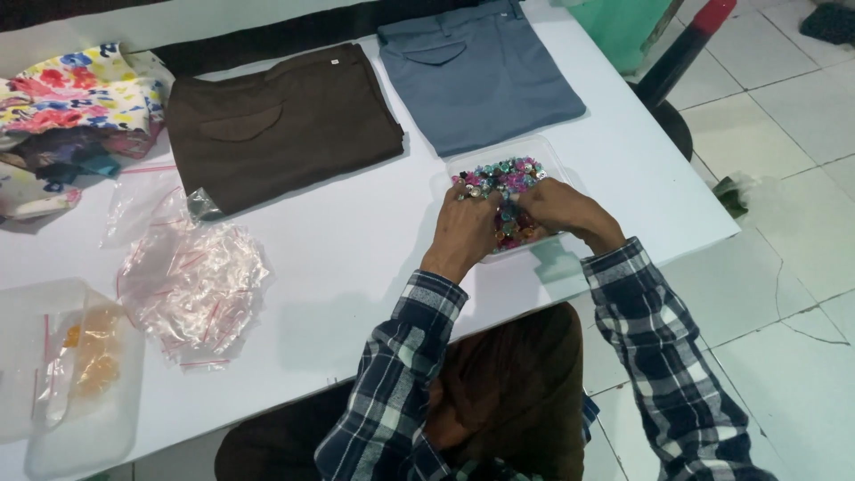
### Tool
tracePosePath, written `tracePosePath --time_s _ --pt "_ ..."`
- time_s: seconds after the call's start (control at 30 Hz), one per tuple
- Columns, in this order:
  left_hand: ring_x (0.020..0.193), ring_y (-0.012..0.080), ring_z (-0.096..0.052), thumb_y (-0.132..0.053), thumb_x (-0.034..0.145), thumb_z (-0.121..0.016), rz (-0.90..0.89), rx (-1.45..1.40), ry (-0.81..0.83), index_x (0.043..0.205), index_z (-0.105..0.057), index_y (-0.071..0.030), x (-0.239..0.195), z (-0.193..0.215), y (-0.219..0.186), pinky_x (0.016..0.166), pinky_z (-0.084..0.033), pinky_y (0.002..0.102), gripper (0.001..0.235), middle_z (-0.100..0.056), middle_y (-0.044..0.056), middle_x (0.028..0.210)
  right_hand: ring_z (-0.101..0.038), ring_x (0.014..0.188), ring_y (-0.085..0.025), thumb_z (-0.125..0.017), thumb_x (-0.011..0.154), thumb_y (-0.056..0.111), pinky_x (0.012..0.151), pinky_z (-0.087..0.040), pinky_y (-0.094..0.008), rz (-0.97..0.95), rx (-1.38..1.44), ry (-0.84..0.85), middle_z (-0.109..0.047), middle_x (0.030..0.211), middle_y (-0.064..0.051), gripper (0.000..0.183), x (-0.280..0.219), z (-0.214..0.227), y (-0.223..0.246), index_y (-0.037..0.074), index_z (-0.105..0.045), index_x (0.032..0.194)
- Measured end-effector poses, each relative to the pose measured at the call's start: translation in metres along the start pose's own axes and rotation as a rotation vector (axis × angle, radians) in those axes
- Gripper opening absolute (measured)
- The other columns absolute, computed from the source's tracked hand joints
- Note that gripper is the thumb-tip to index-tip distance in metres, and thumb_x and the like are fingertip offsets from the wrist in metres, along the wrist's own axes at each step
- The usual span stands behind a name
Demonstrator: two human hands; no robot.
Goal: Sorting and packaging small plastic buttons into transparent plastic bags at a workstation.
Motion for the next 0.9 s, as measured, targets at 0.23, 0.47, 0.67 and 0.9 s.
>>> tracePosePath --time_s 0.23,0.47,0.67,0.9 --pt "0.104 0.0337 -0.073 -0.005 0.079 -0.067 -0.060 -0.076 -0.036 0.124 -0.059 -0.005 -0.001 0.008 0.002 0.115 -0.035 0.043 0.046 -0.074 0.021 0.104 -0.068 0.088 -0.030 -0.068 0.097 0.037 0.076 -0.063 -0.039 -0.015 0.637 -0.076 -0.056 0.098 -0.020 0.053 -0.016 0.006 0.009 -0.011 -0.064 0.119" --pt "0.104 0.0295 -0.072 -0.003 0.082 -0.072 -0.059 -0.143 -0.113 0.116 -0.068 -0.004 0.015 -0.043 0.024 0.112 -0.038 0.039 0.035 -0.074 0.017 0.100 -0.070 0.089 -0.024 -0.074 0.086 0.001 0.078 -0.065 -0.035 0.187 0.708 -0.115 -0.064 0.092 -0.016 0.052 -0.032 0.012 0.038 -0.011 -0.055 0.132" --pt "0.094 0.0268 -0.075 -0.001 0.087 -0.067 -0.028 -0.054 -0.175 0.107 -0.074 -0.010 0.010 -0.020 0.019 0.105 -0.047 0.040 0.024 -0.076 0.010 0.092 -0.073 0.073 -0.021 -0.076 0.088 0.008 0.062 -0.064 -0.028 0.268 0.639 -0.221 -0.071 0.089 -0.018 0.037 -0.032 0.023 0.043 -0.004 -0.066 0.121" --pt "0.082 0.0243 -0.075 0.001 0.087 -0.067 0.004 -0.034 -0.237 0.100 -0.076 -0.014 0.005 -0.002 0.018 0.093 -0.056 0.037 0.022 -0.075 0.006 0.083 -0.073 0.084 -0.029 -0.078 0.088 0.009 0.062 -0.065 -0.032 0.282 0.245 -0.393 -0.074 0.095 -0.020 0.017 -0.035 0.035 0.039 0.010 -0.079 0.105"
Point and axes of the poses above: each hand's wrist, its own x-axis towards the middle knuckle, its own z-axis out of the back of the hand, y = z × x, the point moved 9 cm from there along x, towards the middle knuckle
